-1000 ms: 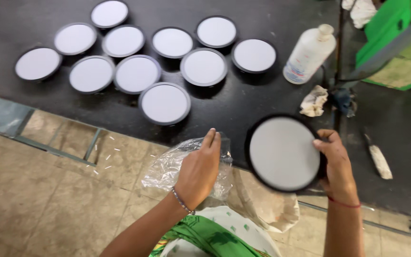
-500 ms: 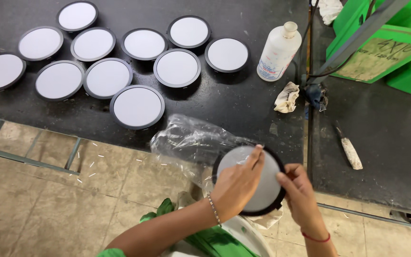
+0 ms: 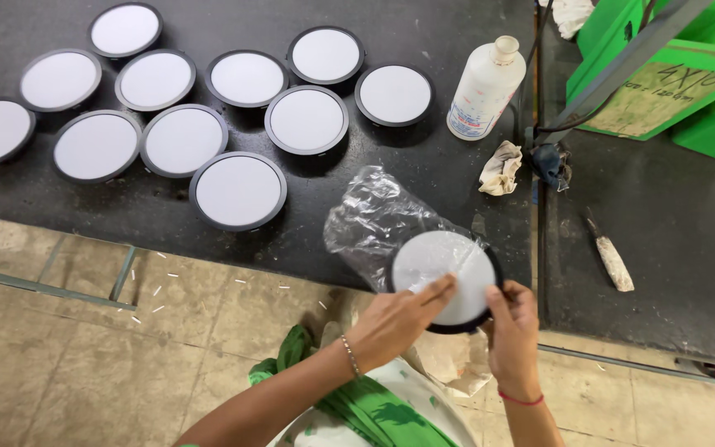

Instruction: The person wipes the surface of a round LED light with a cloth, then wraps it in a plastic bag. The person repeats this process for several LED lights, placing the wrapped units on the table.

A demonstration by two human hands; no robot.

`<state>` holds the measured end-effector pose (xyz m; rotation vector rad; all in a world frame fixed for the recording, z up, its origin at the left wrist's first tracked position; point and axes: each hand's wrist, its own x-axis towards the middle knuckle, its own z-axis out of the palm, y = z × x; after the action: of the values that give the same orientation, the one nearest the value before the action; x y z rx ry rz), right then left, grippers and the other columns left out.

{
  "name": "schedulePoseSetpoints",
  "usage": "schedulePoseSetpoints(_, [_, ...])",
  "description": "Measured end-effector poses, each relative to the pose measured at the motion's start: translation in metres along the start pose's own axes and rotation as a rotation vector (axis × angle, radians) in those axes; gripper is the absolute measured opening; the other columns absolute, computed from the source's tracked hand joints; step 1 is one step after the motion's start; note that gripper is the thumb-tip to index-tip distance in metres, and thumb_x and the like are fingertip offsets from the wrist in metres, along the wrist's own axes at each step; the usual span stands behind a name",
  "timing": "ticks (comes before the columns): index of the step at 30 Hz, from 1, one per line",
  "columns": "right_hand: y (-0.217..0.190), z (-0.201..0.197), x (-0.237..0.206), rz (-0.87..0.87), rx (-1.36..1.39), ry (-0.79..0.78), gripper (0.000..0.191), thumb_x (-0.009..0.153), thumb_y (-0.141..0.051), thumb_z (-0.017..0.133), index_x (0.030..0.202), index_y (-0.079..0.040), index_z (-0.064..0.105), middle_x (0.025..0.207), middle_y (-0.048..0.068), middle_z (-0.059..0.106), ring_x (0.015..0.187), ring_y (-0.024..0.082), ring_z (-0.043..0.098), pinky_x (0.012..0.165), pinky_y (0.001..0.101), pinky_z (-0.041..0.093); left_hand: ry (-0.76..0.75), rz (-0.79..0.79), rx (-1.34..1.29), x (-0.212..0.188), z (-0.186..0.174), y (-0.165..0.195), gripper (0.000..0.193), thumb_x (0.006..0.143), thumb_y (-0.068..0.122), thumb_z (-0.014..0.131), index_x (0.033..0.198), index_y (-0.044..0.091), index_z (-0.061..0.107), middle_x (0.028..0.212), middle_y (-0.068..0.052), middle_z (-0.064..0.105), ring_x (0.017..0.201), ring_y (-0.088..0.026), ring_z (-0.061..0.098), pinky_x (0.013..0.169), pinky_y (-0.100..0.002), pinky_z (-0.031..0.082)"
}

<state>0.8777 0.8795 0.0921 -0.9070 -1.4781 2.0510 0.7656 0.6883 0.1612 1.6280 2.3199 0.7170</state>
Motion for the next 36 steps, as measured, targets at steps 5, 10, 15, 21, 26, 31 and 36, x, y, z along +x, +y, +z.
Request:
schedulePoseSetpoints(5, [0.008, 0.023, -0.001, -0.04, -0.084, -0.099, 0.022, 0.107, -0.013, 0.059, 0.124, 0.0, 0.055, 0.097, 0.008, 0.062, 0.077, 0.009, 0.058, 0.062, 0.025, 0.05, 0.174, 0.08, -0.066, 0.006, 0.002, -0.01, 0.067, 0.086, -0.004, 0.058, 0.151, -0.001, 0.043, 0.161, -0.011, 0.041, 0.079, -0.028, 0.07, 0.063, -0.039, 0.056])
schedulePoseSetpoints(10, [0.021, 0.053, 0.002, -0.005, 0.007, -0.216, 0.032, 0.099, -0.01, 0.056, 0.128, 0.0, 0.05, 0.114, 0.008, 0.065, 0.102, 0.016, 0.066, 0.085, 0.0308, 0.059, 0.096, 0.136, -0.179, 0.007, -0.012, -0.039, 0.081, 0.077, -0.01, 0.056, 0.155, 0.004, 0.039, 0.165, -0.01, 0.036, 0.084, -0.031, 0.071, 0.066, -0.04, 0.056])
schedulePoseSetpoints(15, [0.044, 0.1, 0.019, -0.179, -0.232, -0.162, 0.047, 0.102, -0.013, 0.059, 0.145, 0.004, 0.052, 0.131, 0.013, 0.066, 0.117, 0.02, 0.061, 0.097, 0.032, 0.052, -0.017, 0.289, -0.295, -0.012, -0.026, -0.048, 0.08, 0.081, -0.01, 0.052, 0.158, 0.007, 0.038, 0.165, -0.008, 0.039, 0.088, -0.03, 0.071, 0.064, -0.038, 0.057])
schedulePoseSetpoints(21, [0.044, 0.135, 0.061, -0.233, 0.047, -0.263, 0.045, 0.104, -0.021, 0.054, 0.141, 0.006, 0.054, 0.14, 0.012, 0.063, 0.127, 0.019, 0.059, 0.112, 0.0304, 0.046, -0.236, 0.236, -0.396, -0.021, -0.06, -0.093, 0.07, 0.088, 0.014, 0.065, 0.153, 0.01, 0.039, 0.165, -0.014, 0.033, 0.086, -0.039, 0.07, 0.072, -0.048, 0.055])
schedulePoseSetpoints(26, [0.042, 0.131, 0.054, -0.651, -0.704, 0.003, 0.029, 0.108, -0.01, 0.054, 0.132, 0.002, 0.063, 0.125, 0.011, 0.072, 0.113, 0.018, 0.067, 0.101, 0.0304, 0.053, 0.202, 0.338, -0.417, 0.042, -0.059, -0.172, 0.06, 0.103, 0.024, 0.067, 0.154, 0.003, 0.043, 0.158, -0.019, 0.046, 0.141, -0.042, 0.054, 0.116, -0.048, 0.045])
schedulePoseSetpoints(31, [0.055, 0.087, -0.013, -0.431, -0.535, 0.469, 0.023, 0.106, -0.008, 0.056, 0.125, 0.004, 0.061, 0.118, 0.01, 0.07, 0.105, 0.014, 0.067, 0.087, 0.0274, 0.055, -0.036, 0.331, -0.182, 0.135, -0.023, -0.235, 0.069, 0.088, 0.05, 0.078, 0.135, 0.003, 0.059, 0.129, -0.018, 0.064, 0.123, -0.04, 0.057, 0.102, -0.048, 0.044])
schedulePoseSetpoints(36, [0.092, 0.099, -0.059, 0.11, -0.023, 0.056, 0.034, 0.096, -0.015, 0.062, 0.124, 0.003, 0.062, 0.112, 0.015, 0.072, 0.102, 0.021, 0.074, 0.089, 0.0312, 0.062, -0.357, 0.237, -0.214, 0.166, 0.013, -0.236, 0.048, 0.068, 0.052, 0.083, 0.099, 0.016, 0.078, 0.11, -0.009, 0.07, 0.107, -0.028, 0.066, 0.089, -0.042, 0.052])
